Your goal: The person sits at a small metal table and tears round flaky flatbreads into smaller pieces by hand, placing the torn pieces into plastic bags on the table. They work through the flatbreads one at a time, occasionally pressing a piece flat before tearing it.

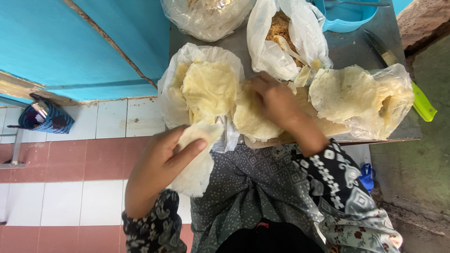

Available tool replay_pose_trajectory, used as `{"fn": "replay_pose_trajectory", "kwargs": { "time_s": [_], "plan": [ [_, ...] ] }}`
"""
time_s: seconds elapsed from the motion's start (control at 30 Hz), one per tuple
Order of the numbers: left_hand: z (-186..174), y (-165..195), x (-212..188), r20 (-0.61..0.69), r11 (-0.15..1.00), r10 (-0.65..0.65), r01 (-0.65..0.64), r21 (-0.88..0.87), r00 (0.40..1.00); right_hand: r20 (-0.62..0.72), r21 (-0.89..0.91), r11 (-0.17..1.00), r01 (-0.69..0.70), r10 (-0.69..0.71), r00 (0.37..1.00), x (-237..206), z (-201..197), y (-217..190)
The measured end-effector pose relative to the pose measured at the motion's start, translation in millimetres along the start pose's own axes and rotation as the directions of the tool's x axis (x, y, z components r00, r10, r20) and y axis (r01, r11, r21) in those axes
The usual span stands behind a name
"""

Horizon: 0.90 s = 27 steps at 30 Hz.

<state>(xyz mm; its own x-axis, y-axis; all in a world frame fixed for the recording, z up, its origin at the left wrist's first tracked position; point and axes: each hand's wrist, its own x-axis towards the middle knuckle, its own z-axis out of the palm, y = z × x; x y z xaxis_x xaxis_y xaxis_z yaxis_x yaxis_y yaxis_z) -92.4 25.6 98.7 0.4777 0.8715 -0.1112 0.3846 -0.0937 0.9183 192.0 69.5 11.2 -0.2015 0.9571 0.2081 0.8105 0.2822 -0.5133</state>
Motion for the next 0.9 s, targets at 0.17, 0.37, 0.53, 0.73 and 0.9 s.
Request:
{"fn": "replay_pose_trajectory", "kwargs": {
  "time_s": [0.17,0.37,0.53,0.73,0.9],
  "plan": [
    [8,27,55,0.22,0.894,0.354,-0.398,0.206,0.909,0.012,0.56,0.786,0.26,-0.322,0.947,-13,-66,-13],
    [22,51,136,0.446,0.853,0.316,-0.457,0.254,0.838,0.155,0.749,0.662,-0.045,-0.108,0.982,-7,-87,10],
    [29,27,148,0.224,0.724,0.455,-0.505,0.47,0.862,-0.178,0.617,0.767,0.177,-0.083,0.98,-15,-71,39],
    [79,-53,93,0.208,0.611,0.596,-0.606,0.51,0.776,-0.069,0.047,0.96,0.277,-0.273,0.959,-63,-32,42],
    [90,-95,76,0.162,0.623,0.591,-0.575,0.531,0.79,-0.081,0.107,0.958,0.267,-0.259,0.963,-74,-21,45]
  ]
}}
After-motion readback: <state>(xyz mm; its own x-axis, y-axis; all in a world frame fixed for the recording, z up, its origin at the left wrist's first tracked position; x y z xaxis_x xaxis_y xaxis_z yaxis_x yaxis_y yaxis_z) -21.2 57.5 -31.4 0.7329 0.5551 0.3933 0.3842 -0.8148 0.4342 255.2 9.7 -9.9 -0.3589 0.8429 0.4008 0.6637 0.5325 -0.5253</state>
